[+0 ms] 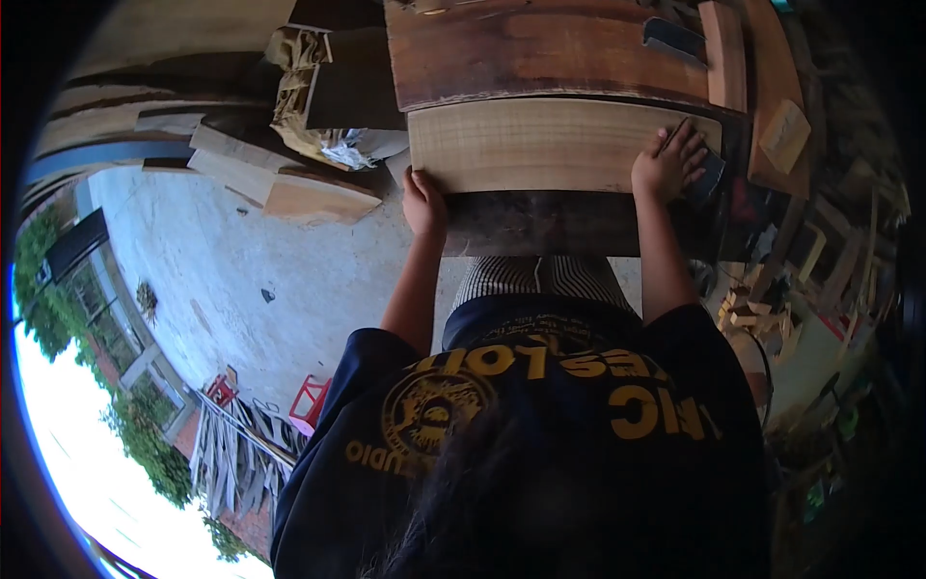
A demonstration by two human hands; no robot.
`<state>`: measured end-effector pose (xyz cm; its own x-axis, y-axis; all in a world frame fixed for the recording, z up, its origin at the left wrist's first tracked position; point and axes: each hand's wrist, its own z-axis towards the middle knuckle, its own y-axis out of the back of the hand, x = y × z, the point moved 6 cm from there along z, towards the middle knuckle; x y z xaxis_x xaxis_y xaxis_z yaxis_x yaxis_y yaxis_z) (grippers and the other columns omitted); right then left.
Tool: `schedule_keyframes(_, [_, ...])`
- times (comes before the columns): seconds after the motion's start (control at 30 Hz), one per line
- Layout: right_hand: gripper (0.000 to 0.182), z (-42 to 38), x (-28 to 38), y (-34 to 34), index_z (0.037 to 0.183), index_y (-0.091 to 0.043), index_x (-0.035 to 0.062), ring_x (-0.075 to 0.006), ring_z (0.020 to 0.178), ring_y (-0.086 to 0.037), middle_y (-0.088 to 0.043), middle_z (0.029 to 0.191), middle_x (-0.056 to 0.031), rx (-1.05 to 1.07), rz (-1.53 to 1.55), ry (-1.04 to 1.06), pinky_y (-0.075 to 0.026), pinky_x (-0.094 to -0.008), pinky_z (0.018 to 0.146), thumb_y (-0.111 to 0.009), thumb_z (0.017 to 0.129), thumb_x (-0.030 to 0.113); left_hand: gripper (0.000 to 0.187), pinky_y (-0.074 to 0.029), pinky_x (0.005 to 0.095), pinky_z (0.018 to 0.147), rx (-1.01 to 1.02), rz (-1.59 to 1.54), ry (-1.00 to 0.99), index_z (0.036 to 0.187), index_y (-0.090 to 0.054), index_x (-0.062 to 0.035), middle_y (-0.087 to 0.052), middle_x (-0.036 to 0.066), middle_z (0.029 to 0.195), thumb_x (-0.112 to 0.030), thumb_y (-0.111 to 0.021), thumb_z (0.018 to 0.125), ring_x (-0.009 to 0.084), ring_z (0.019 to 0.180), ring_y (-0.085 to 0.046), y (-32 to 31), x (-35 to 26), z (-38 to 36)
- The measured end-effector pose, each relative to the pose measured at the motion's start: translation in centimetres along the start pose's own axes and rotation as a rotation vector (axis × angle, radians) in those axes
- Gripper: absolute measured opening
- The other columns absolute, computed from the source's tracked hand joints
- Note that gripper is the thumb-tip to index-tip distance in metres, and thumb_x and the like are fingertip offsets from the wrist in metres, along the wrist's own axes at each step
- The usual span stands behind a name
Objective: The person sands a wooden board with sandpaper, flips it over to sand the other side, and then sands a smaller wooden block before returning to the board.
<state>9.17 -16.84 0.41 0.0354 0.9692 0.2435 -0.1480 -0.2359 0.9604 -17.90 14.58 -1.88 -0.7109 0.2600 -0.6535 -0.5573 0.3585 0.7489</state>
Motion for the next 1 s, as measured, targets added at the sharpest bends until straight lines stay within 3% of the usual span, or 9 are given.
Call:
schedule_keyframes(0.1, [0.056,-0.6,1.7,0.1,0.142,-0.025,0.0095,-0.0412,0.136,-0.015,-0.019,0.147,-0.0205,0.092,-0.006,-0.052,-0.009,-0.0559,0.108,-0.03,0.095,0.04,0.044,-0.046,0.0471,0.066,0.082,0.042,0.007,0.118,-0.049,-0.0045,-0.062,0.025,0.081,-0.037,-0.03,0.096,0.0452,0.076,-0.059,0.1,-0.3,0.5])
schedule_keyframes(0.33, [0.057,-18.4,24.1,-2.2,0.139,-0.036,0.017,-0.031,0.136,-0.024,-0.028,0.146,-0.0124,0.491,0.526,0.699,-0.012,-0.0486,0.11,-0.047,0.087,0.038,0.049,-0.044,0.049,0.064,0.104,0.086,0.09,0.111,-0.05,0.0005,-0.061,0.028,0.087,-0.042,-0.03,0.095,0.0475,0.079,-0.057,-0.9,3.3,1.1])
schedule_keyframes(0.43, [0.05,-14.1,17.9,-2.5,0.138,-0.037,0.0184,-0.0304,0.136,-0.024,-0.032,0.145,-0.012,0.675,0.116,0.921,-0.011,-0.049,0.11,-0.044,0.091,0.031,0.052,-0.043,0.0478,0.067,0.121,0.024,0.064,0.111,-0.05,0.0017,-0.059,0.028,0.083,-0.043,-0.028,0.095,0.0474,0.076,-0.054,-0.6,1.9,0.7])
schedule_keyframes(0.53, [0.054,-2.3,3.9,0.0,0.144,-0.023,0.0154,-0.0391,0.134,-0.022,-0.026,0.147,-0.014,0.157,0.096,0.518,-0.015,-0.0561,0.107,-0.038,0.095,0.032,0.054,-0.042,0.0478,0.069,0.054,0.056,0.032,0.111,-0.05,0.0034,-0.059,0.029,0.086,-0.043,-0.027,0.095,0.0476,0.079,-0.054,-0.5,1.4,0.6])
schedule_keyframes(0.6, [0.055,1.9,-2.5,0.0,0.144,-0.021,0.0127,-0.0424,0.135,-0.018,-0.023,0.146,-0.0176,0.194,-0.07,0.267,-0.015,-0.0574,0.106,-0.035,0.095,0.035,0.055,-0.042,0.0477,0.07,0.018,0.056,-0.021,0.112,-0.049,0.005,-0.059,0.029,0.088,-0.042,-0.027,0.095,0.0477,0.082,-0.054,-0.3,0.7,0.4])
schedule_keyframes(0.8, [0.053,-15.3,21.5,-2.5,0.14,-0.034,0.0183,-0.0316,0.136,-0.023,-0.028,0.147,-0.0105,0.461,0.406,0.673,-0.012,-0.051,0.11,-0.043,0.091,0.035,0.055,-0.043,0.0488,0.072,0.082,0.018,0.055,0.111,-0.049,0.0044,-0.06,0.029,0.093,-0.044,-0.027,0.095,0.0486,0.087,-0.055,-0.1,0.6,0.3])
schedule_keyframes(0.87, [0.054,-17.9,22.9,-2.0,0.14,-0.035,0.0194,-0.0274,0.136,-0.023,-0.029,0.147,-0.0087,0.527,0.517,0.746,-0.013,-0.0466,0.111,-0.044,0.089,0.036,0.056,-0.043,0.0481,0.071,0.156,0.077,0.108,0.112,-0.048,0.0036,-0.059,0.029,0.093,-0.045,-0.027,0.095,0.048,0.086,-0.055,-0.8,2.0,0.8])
schedule_keyframes(0.93, [0.054,-15.4,18.4,-1.8,0.141,-0.032,0.0209,-0.0275,0.137,-0.023,-0.03,0.146,-0.0056,0.606,0.039,0.945,-0.014,-0.0463,0.111,-0.043,0.091,0.036,0.055,-0.043,0.0486,0.067,0.051,0.054,0.019,0.112,-0.048,0.0013,-0.061,0.027,0.086,-0.046,-0.026,0.094,0.047,0.08,-0.056,-0.7,2.2,0.7])
schedule_keyframes(1.0, [0.049,-7.8,10.2,-0.6,0.137,-0.039,0.018,-0.0349,0.133,-0.028,-0.038,0.141,-0.0119,0.354,0.066,0.675,-0.016,-0.0533,0.109,-0.044,0.09,0.034,0.053,-0.04,0.043,0.061,0.067,0.013,0.048,0.103,-0.049,0.0045,-0.055,0.021,0.073,-0.043,-0.028,0.095,0.0362,0.063,-0.049,-0.4,0.5,0.5])
